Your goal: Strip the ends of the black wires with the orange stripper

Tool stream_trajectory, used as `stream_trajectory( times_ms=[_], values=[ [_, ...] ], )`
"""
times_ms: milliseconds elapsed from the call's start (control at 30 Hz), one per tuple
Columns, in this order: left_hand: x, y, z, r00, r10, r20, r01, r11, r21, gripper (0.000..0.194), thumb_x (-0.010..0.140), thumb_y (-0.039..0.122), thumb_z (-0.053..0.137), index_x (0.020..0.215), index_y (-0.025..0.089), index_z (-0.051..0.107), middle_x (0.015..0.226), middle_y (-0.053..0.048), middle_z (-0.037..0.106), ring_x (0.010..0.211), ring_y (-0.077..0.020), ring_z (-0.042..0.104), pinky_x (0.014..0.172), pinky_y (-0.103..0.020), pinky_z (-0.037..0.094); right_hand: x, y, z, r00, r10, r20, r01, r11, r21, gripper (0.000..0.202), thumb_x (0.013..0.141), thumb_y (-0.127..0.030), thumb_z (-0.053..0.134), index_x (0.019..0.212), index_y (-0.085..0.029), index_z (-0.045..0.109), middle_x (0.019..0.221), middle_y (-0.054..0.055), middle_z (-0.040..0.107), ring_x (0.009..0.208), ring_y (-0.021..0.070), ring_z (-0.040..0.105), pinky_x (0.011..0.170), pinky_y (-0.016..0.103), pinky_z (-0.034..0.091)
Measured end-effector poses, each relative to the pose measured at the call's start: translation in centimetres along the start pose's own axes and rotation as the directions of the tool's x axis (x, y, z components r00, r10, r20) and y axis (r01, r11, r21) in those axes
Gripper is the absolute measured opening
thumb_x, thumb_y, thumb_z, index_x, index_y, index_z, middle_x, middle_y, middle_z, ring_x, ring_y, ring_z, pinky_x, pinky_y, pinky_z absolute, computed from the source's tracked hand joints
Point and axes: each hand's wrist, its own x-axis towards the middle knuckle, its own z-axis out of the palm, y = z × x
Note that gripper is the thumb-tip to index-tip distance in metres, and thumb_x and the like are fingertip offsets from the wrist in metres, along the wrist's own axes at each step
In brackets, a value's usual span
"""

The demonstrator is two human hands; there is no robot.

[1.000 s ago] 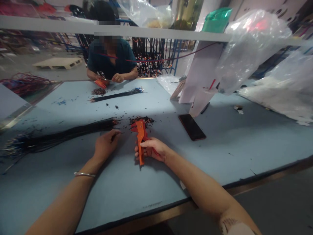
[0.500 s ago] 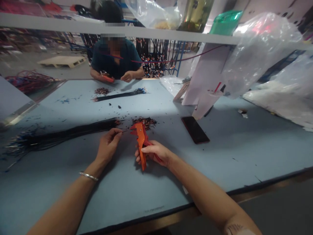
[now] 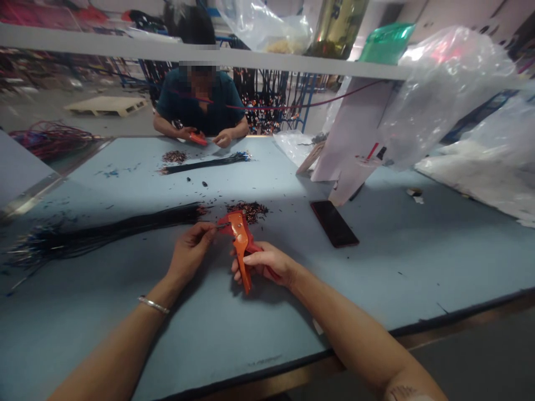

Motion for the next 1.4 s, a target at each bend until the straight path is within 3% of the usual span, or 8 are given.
stream_trajectory(
  times_ms=[367, 1400],
  values=[
    [0.0, 0.0, 0.0, 0.997, 0.021, -0.071, -0.022, 1.000, -0.017, 0.023, 0.080, 0.040, 0.063, 0.075, 0.017, 0.065, 0.065, 0.002, 0.056, 0.063, -0.0124, 0.049, 0.060, -0.022, 0.039, -0.1, 0.1, 0.0, 1.000, -0.003, 0.003, 0.003, 1.000, -0.018, 0.040, 0.071, -0.026, 0.074, 0.106, -0.011, 0.061, 0.087, 0.008, 0.071, 0.073, 0.0186, 0.071, 0.065, 0.030, 0.056],
    [-0.3, 0.2, 0.0, 0.992, 0.065, -0.108, -0.066, 0.998, 0.002, 0.021, 0.080, 0.037, 0.063, 0.078, 0.017, 0.070, 0.073, -0.002, 0.068, 0.070, -0.0159, 0.059, 0.066, -0.025, 0.047, -0.1, 0.0, 1.5, 0.997, -0.065, -0.036, 0.062, 0.994, -0.094, 0.036, 0.071, -0.034, 0.077, 0.096, -0.011, 0.063, 0.076, 0.004, 0.064, 0.062, 0.0141, 0.064, 0.056, 0.024, 0.052]
  ],
)
